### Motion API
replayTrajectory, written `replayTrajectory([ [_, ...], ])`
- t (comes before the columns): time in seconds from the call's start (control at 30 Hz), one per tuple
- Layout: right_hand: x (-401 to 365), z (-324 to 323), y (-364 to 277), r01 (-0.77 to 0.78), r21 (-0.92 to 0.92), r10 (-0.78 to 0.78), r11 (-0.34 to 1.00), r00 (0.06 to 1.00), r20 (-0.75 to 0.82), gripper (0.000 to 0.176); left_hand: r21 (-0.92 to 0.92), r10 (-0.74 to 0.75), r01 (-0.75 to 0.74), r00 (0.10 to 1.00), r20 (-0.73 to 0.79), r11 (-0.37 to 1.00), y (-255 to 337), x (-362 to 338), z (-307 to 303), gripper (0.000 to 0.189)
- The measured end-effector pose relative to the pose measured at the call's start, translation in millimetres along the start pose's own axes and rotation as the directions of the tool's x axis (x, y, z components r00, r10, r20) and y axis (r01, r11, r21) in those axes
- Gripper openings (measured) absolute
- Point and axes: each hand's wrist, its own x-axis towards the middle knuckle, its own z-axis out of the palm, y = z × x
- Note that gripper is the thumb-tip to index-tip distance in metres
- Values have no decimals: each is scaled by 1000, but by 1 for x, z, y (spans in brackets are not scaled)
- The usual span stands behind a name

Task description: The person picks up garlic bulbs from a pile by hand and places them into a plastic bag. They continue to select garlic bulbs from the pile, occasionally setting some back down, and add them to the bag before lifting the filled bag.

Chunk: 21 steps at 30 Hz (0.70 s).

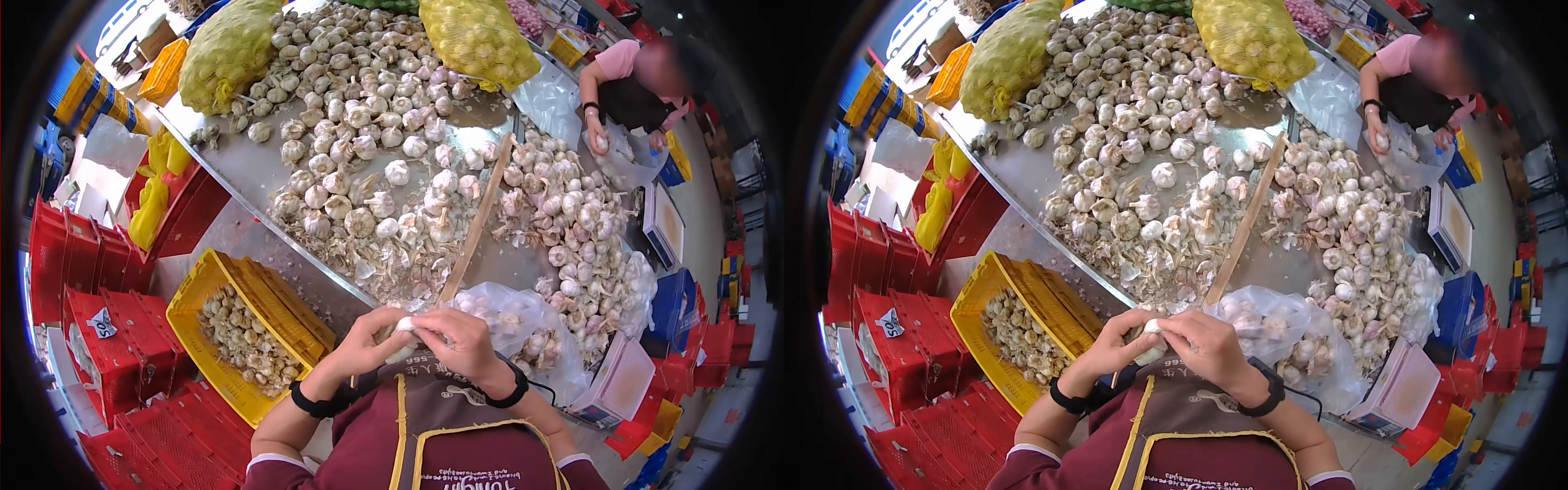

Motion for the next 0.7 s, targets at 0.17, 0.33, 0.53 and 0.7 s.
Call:
replayTrajectory([
  [0.17,-5,-2,-4,17,-4,-17,1000,998,-53,21,240,202,-200,979,13,950,14,4,1,26],
  [0.33,-9,-6,-3,73,-102,-80,992,994,-73,22,360,203,-213,977,67,908,22,9,0,27],
  [0.53,-10,-13,0,152,-185,-153,971,988,10,20,386,153,-216,970,187,897,20,13,-5,28],
  [0.7,-6,-15,4,212,-207,-200,955,977,75,19,367,103,-182,969,224,912,15,15,-7,29],
])
